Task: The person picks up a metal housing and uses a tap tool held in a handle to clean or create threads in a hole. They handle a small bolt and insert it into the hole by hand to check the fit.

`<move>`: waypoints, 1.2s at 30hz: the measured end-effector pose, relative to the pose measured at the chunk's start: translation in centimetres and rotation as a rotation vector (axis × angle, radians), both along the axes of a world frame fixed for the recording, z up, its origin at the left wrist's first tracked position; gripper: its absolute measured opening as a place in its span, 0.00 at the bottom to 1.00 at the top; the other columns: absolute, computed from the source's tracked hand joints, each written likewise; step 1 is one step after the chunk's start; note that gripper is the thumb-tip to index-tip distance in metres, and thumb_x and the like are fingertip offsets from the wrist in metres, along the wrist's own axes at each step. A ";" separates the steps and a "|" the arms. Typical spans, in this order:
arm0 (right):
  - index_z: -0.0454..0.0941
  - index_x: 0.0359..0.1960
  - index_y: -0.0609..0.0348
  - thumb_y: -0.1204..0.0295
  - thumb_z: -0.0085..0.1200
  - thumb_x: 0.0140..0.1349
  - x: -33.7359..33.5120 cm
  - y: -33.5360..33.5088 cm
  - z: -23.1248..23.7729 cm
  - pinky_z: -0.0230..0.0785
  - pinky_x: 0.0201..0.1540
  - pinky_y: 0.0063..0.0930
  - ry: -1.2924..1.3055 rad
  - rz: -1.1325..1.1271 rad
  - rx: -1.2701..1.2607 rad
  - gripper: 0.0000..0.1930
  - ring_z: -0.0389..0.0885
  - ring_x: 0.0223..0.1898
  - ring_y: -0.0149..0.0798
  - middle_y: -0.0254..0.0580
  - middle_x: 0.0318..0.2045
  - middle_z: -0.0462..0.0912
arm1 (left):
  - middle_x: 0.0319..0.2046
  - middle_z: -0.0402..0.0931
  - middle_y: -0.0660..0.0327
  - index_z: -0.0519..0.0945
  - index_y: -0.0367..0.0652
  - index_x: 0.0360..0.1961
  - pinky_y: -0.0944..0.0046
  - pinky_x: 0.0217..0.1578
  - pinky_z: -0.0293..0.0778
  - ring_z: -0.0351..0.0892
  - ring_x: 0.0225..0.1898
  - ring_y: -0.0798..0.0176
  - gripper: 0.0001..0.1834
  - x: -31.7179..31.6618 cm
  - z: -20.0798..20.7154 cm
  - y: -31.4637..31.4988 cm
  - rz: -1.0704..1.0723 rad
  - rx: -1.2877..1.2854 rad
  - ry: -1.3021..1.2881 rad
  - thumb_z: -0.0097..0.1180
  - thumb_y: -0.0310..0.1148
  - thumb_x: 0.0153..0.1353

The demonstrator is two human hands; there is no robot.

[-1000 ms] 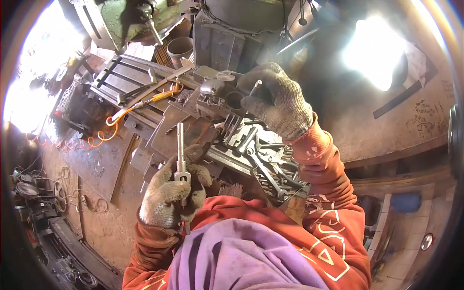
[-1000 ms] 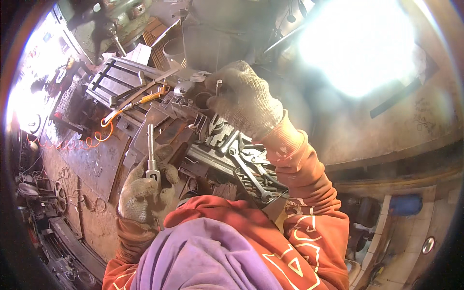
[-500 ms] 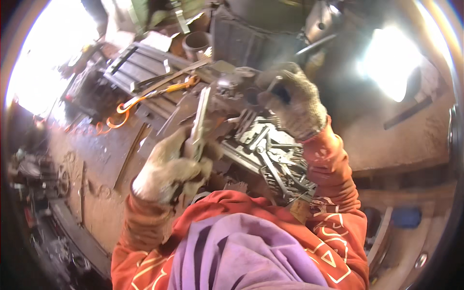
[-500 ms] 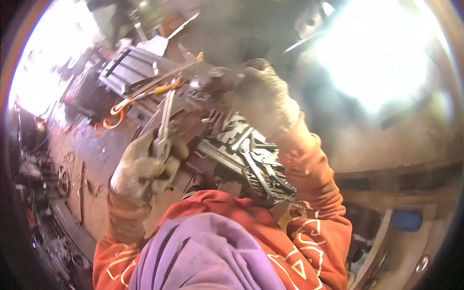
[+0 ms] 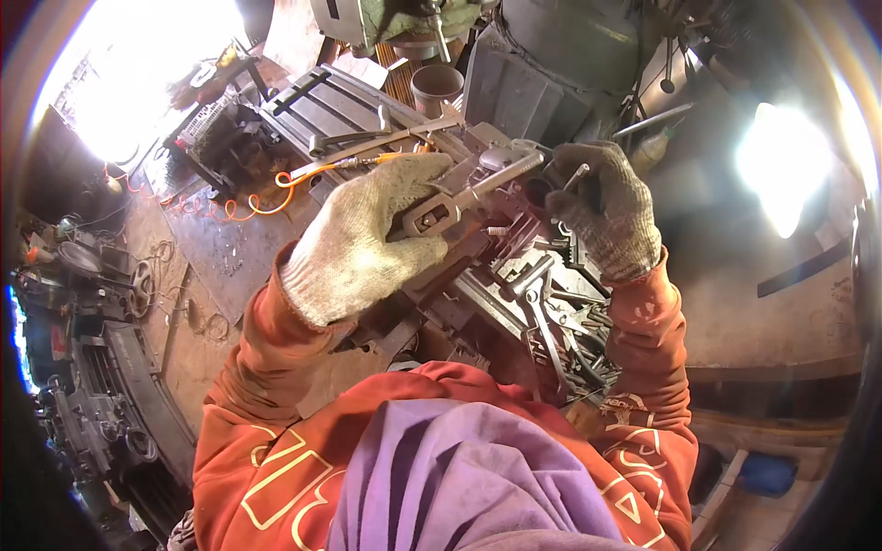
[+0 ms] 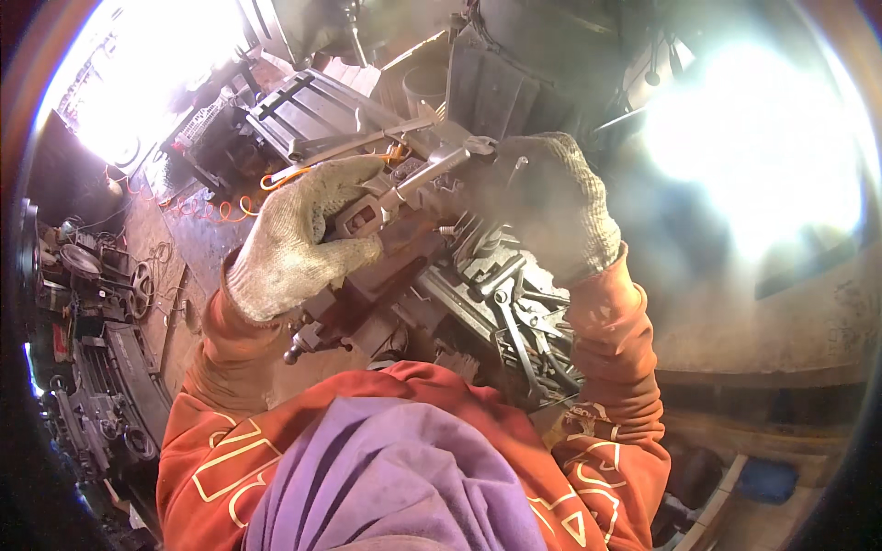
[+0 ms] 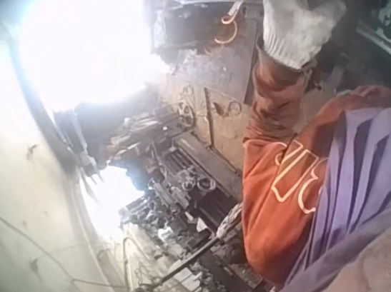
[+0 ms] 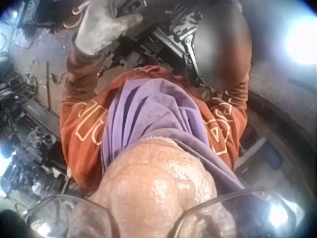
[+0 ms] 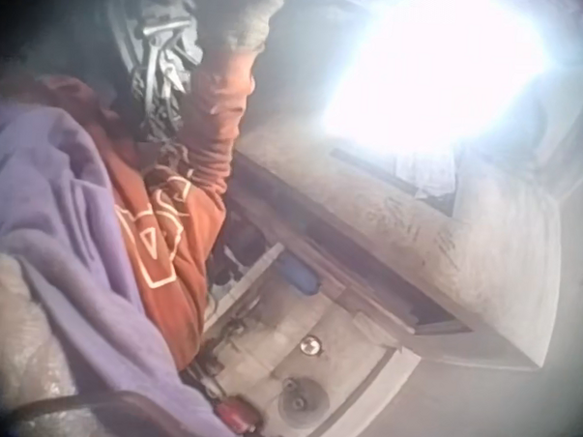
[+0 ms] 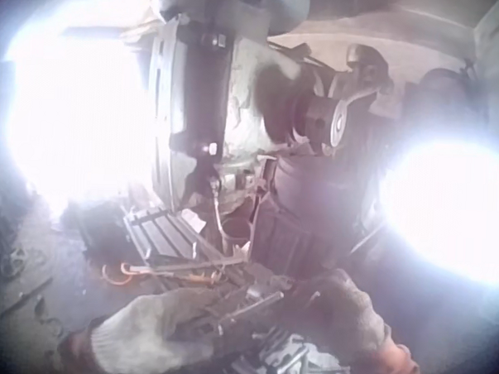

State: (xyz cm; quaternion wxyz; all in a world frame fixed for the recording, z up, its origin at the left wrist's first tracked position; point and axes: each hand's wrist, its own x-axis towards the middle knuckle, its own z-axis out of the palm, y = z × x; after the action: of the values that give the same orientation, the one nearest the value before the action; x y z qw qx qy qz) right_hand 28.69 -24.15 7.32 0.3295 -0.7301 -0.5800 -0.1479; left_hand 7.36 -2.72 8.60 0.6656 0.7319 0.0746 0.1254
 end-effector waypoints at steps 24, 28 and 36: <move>0.70 0.65 0.66 0.69 0.69 0.65 -2.4 -3.2 2.2 0.73 0.33 0.22 0.947 0.329 0.457 0.30 0.80 0.35 0.27 0.39 0.43 0.82 | 0.41 0.86 0.60 0.83 0.33 0.55 0.67 0.45 0.79 0.82 0.40 0.70 0.24 7.2 5.6 -1.5 -0.176 0.507 -0.154 0.67 0.19 0.55; 0.78 0.56 0.67 0.66 0.59 0.73 -2.3 -6.7 2.7 0.63 0.20 0.16 0.723 -0.129 0.418 0.18 0.74 0.21 0.22 0.35 0.28 0.82 | 0.41 0.87 0.54 0.83 0.32 0.52 0.64 0.45 0.80 0.85 0.41 0.67 0.21 9.2 7.2 -3.2 -0.259 0.677 -0.059 0.66 0.26 0.56; 0.81 0.52 0.65 0.69 0.59 0.73 1.5 -7.6 0.6 0.60 0.17 0.18 0.520 -0.130 0.388 0.13 0.70 0.17 0.22 0.35 0.26 0.82 | 0.39 0.88 0.53 0.85 0.37 0.50 0.62 0.46 0.80 0.88 0.41 0.61 0.19 10.3 6.5 -4.9 -0.159 0.794 -0.103 0.68 0.29 0.57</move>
State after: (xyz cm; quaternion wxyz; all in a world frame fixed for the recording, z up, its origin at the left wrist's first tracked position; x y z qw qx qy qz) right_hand 30.16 -31.74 7.92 0.5894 -0.7026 -0.3895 -0.0850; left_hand 17.70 -7.59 15.08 0.3417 0.9282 -0.0699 0.1294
